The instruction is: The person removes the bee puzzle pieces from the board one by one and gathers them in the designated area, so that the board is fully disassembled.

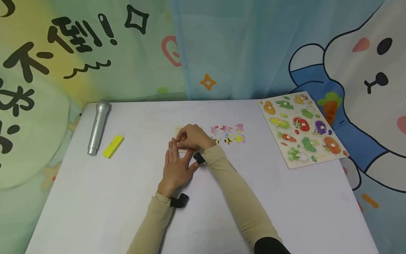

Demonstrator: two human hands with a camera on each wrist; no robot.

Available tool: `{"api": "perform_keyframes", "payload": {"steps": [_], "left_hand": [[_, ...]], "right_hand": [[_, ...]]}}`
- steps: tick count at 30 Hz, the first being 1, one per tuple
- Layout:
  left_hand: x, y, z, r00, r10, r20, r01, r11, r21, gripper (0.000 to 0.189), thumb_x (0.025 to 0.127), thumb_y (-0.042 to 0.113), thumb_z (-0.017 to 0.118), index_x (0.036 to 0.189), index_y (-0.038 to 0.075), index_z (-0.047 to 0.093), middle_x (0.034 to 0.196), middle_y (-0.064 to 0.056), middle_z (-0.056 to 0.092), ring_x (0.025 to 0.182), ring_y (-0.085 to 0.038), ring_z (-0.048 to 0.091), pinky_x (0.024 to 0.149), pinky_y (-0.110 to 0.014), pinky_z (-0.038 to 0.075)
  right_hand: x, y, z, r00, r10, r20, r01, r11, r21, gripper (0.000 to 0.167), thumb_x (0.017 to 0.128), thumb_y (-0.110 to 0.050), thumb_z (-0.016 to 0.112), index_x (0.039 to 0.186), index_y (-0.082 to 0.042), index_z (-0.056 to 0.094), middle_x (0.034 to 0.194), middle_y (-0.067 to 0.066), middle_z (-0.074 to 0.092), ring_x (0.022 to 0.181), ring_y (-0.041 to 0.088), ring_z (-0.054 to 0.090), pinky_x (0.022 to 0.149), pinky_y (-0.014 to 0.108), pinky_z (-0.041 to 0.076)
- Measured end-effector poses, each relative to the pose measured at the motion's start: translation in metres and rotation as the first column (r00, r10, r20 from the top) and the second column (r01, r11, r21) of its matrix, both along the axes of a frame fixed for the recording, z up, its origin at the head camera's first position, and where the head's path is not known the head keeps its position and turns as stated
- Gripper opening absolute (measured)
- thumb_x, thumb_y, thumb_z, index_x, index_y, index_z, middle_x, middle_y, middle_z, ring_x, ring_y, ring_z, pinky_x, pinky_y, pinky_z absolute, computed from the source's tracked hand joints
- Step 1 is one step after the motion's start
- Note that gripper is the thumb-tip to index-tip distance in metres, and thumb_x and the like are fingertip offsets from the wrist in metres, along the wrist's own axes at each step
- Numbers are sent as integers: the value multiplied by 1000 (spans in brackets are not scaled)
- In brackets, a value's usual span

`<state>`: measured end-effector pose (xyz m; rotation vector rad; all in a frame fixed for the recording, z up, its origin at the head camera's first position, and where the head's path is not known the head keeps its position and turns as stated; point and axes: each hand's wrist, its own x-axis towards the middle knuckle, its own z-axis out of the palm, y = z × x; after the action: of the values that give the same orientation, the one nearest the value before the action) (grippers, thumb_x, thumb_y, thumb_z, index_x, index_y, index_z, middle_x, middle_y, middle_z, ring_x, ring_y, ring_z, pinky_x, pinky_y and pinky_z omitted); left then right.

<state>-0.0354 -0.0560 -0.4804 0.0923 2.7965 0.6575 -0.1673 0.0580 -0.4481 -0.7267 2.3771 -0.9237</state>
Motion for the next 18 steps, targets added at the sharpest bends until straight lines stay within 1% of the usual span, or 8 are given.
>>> {"api": "perform_keyframes", "payload": {"steps": [3, 6, 10, 12, 14, 18], "left_hand": [[0, 0, 0, 1000, 4, -8, -4, 1000, 7, 68, 106, 52, 56, 168, 35, 32, 173, -27, -23, 163, -41, -21, 133, -57, -1], [0, 1, 1, 1000, 0, -21, 0, 1000, -1, 69, 105, 50, 60, 167, 32, 35, 173, -31, -19, 163, -44, -17, 133, -59, 3], [2, 1, 2, 1000, -5, -28, 5, 1000, -11, 71, 104, 46, 63, 167, 30, 35, 173, -33, -16, 163, -46, -13, 132, -60, 5], [1, 1, 3, 1000, -6, -26, 6, 1000, -16, 72, 104, 46, 63, 168, 30, 33, 173, -32, -16, 163, -46, -14, 132, -59, 5], [0, 1, 3, 1000, -6, -27, 5, 1000, -18, 72, 104, 46, 62, 168, 29, 33, 173, -32, -16, 164, -46, -14, 132, -59, 5], [0, 1, 6, 1000, -8, -23, 7, 1000, -21, 72, 104, 46, 63, 168, 30, 34, 173, -32, -16, 164, -46, -14, 133, -59, 5]], "right_hand": [[1, 0, -1, 1000, 9, -21, -9, 1000, 10, 16, 94, -21, 82, 107, -12, 81, 97, 4, 77, 88, 17, 67, 86, 35, 53], [2, -1, -1, 1000, 11, -28, -10, 999, 31, 17, 92, -19, 84, 107, -12, 80, 103, 5, 76, 93, 20, 66, 90, 37, 52], [4, -3, -2, 999, 0, -32, 1, 999, 53, 18, 90, -19, 85, 106, -12, 79, 109, 7, 74, 102, 23, 66, 96, 39, 53], [5, -3, -1, 999, -5, -43, 7, 998, 55, 18, 90, -18, 85, 106, -12, 79, 111, 7, 73, 105, 24, 66, 97, 40, 53], [5, -4, -1, 999, -6, -54, 9, 998, 54, 18, 90, -18, 85, 106, -12, 79, 111, 8, 73, 104, 24, 66, 96, 40, 53], [4, -4, -1, 998, -1, -67, 4, 998, 57, 18, 90, -18, 86, 105, -11, 78, 109, 7, 73, 96, 21, 65, 91, 37, 54]]}}
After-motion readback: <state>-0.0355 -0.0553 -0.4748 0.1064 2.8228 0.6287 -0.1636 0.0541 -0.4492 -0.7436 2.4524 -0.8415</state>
